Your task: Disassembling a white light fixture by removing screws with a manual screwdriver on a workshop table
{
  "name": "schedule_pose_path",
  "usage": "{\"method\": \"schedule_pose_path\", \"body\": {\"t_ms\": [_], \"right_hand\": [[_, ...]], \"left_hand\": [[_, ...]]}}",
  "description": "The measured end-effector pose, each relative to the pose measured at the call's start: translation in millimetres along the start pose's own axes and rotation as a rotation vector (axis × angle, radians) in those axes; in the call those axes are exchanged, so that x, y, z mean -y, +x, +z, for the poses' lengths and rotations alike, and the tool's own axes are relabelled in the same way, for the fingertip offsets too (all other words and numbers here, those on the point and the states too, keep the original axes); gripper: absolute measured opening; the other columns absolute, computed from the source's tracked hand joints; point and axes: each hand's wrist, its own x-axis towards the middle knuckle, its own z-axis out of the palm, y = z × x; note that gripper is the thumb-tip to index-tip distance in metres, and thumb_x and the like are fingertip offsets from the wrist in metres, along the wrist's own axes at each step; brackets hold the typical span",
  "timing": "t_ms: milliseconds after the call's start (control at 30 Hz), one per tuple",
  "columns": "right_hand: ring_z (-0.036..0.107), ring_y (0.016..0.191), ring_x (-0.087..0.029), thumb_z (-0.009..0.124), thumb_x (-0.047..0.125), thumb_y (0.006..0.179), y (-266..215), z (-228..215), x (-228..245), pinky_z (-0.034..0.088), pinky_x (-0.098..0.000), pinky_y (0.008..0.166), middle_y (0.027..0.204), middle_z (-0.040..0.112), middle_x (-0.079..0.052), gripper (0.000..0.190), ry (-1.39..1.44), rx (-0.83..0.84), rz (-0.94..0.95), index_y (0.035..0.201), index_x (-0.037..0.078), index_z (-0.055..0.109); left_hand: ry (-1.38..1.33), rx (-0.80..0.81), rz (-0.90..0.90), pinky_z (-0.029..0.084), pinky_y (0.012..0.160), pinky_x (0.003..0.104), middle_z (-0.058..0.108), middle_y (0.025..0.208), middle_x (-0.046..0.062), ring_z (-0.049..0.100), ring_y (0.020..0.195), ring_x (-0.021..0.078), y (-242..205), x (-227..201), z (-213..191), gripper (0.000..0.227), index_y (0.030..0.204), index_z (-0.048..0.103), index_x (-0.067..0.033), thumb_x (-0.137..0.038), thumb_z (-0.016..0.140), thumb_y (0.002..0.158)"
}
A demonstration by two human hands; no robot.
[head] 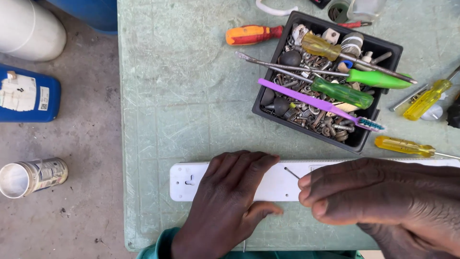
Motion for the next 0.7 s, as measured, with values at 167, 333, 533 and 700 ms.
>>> {"method": "schedule_pose_path", "body": {"t_ms": [167, 333, 533, 700], "right_hand": [[0.093, 0.098, -0.014, 0.064, 0.018, 0.083, -13, 6, 5, 0.078, -0.0229, 0.091, 0.098, 0.084, -0.004, 0.014, 0.037, -0.115, 0.051, 0.093, 0.016, 0.073], [0.086, 0.107, -0.011, 0.089, 0.011, 0.060, -18, 15, 14, 0.067, -0.0227, 0.099, 0.111, 0.077, -0.005, 0.046, -0.082, -0.063, 0.259, 0.105, 0.019, 0.080], [0.089, 0.083, -0.008, 0.080, 0.003, 0.072, -2, 30, 21, 0.074, -0.0165, 0.080, 0.088, 0.075, -0.007, 0.023, -0.020, -0.296, 0.225, 0.088, 0.008, 0.065], [0.087, 0.104, -0.002, 0.067, 0.013, 0.084, -5, 8, 12, 0.066, -0.0155, 0.093, 0.116, 0.084, 0.002, 0.022, -0.158, -0.034, 0.150, 0.105, 0.017, 0.072]], "left_hand": [[0.027, -0.046, -0.010, 0.043, 0.088, 0.041, 0.067, 0.118, 0.008, 0.060, 0.101, 0.0307, -1, 3, 5, 0.059, 0.131, 0.058, -0.0090, -0.050, 0.066, 0.089], [0.027, -0.055, 0.004, 0.042, 0.087, 0.042, 0.067, 0.120, 0.008, 0.060, 0.100, 0.0312, -3, 4, 8, 0.060, 0.130, 0.059, -0.0077, -0.047, 0.072, 0.087], [0.024, -0.066, -0.002, 0.042, 0.088, 0.041, 0.067, 0.122, 0.007, 0.061, 0.102, 0.0298, -4, 5, 9, 0.058, 0.131, 0.059, -0.0090, -0.050, 0.065, 0.090], [0.026, -0.064, 0.001, 0.042, 0.089, 0.040, 0.067, 0.123, 0.005, 0.061, 0.104, 0.0283, -4, 6, 10, 0.060, 0.131, 0.059, -0.0100, -0.049, 0.069, 0.087]]}}
